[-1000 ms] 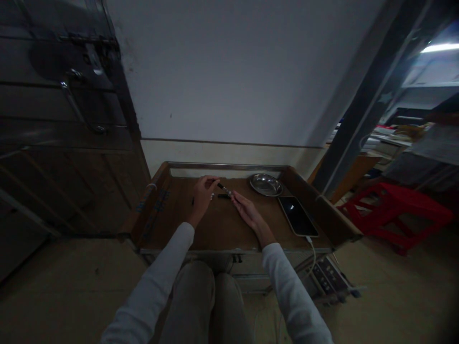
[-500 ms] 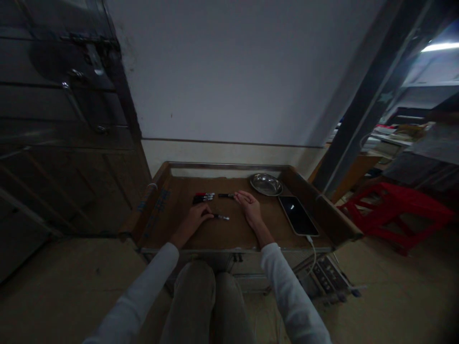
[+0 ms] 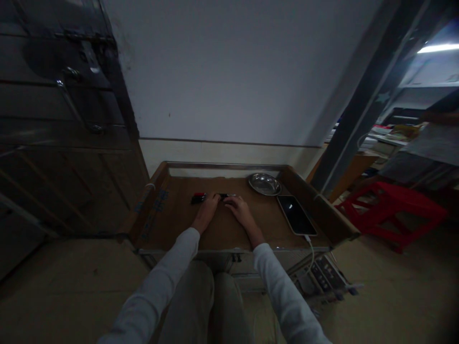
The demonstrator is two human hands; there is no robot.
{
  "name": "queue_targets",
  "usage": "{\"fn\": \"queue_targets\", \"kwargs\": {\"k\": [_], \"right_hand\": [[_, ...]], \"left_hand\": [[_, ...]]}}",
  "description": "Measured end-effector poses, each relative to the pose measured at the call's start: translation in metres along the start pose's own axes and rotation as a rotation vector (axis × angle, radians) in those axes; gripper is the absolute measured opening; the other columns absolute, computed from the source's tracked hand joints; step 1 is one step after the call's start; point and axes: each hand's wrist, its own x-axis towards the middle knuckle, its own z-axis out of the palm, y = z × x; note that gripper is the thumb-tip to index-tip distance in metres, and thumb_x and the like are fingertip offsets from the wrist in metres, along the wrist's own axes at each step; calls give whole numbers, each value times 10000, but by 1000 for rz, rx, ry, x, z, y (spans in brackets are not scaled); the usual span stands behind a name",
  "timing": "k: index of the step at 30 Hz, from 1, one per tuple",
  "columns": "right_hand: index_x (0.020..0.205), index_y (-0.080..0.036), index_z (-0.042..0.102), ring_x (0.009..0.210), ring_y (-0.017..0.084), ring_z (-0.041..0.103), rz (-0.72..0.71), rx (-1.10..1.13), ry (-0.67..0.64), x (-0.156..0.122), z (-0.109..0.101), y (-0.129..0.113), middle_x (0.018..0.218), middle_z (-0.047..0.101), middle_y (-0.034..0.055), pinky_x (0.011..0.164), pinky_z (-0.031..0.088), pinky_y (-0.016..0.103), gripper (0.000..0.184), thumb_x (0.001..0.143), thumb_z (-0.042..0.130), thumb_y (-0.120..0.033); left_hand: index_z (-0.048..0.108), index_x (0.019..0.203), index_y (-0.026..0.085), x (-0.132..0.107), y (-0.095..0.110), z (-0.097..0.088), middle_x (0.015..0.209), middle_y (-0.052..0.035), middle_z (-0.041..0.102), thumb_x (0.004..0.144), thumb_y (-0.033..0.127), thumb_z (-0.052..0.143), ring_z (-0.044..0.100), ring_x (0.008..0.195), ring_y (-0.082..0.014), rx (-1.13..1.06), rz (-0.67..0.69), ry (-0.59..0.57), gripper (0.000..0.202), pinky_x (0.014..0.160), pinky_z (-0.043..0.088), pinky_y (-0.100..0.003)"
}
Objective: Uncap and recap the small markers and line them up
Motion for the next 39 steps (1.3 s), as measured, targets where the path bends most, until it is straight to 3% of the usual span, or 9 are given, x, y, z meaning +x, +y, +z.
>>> {"fn": "queue_targets", "kwargs": {"k": [5,9,14,20,24,28,31,39], "right_hand": [[955,-232,637,1001,206,529,-11,-118,17,-4,2,6,1018,595,70,890,428,372,159,822,551,-228],[904,-211,644,952,209,529,24,-208,43,-5,3,9,965,567,80,870,434,364,122,814,561,-219],[882,-206,644,924,214,519,96,-347,64,-3,3,10,942,569,81,834,423,344,123,828,537,-230],[908,-191,612,864,205,519,160,-463,78,1,-1,0,902,580,78,792,398,319,152,842,477,-213],[929,-204,612,915,190,514,69,-419,3,-1,0,-9,972,575,71,814,388,310,183,838,456,-175],[1009,-232,629,969,206,493,-5,-415,-88,-3,4,-11,1044,559,82,852,375,345,263,826,458,-150],[1036,-253,638,982,216,484,7,-381,-72,-3,6,-7,1021,561,80,870,373,367,292,820,467,-155],[947,-217,664,892,191,542,129,0,132,-2,2,-7,923,579,67,843,424,366,255,859,432,-277]], "left_hand": [[562,1021,159,-7,5,-5,1019,-76,535,889,138,397,531,988,-182,-42,36,73,212,920,433,-346],[567,962,176,-9,8,-8,1014,-58,537,870,137,451,520,1014,-185,-45,74,20,153,957,405,-350],[557,929,160,-2,10,-8,993,-68,542,868,159,474,534,963,-189,8,-13,-39,103,897,429,-329],[530,913,155,3,15,-11,957,-70,534,869,145,460,523,915,-183,102,-81,19,83,856,427,-320],[524,901,161,-5,17,-17,915,-65,533,874,146,424,515,900,-187,134,-134,99,104,838,423,-327],[524,967,131,-24,15,-29,981,-124,526,846,146,429,491,946,-250,219,-353,252,154,837,409,-404],[519,992,116,-38,12,-36,1002,-156,525,838,145,415,477,965,-282,274,-462,286,188,820,405,-442],[563,950,177,-52,5,-44,988,-109,576,839,190,487,511,930,-256,325,-385,226,135,811,419,-411]]}}
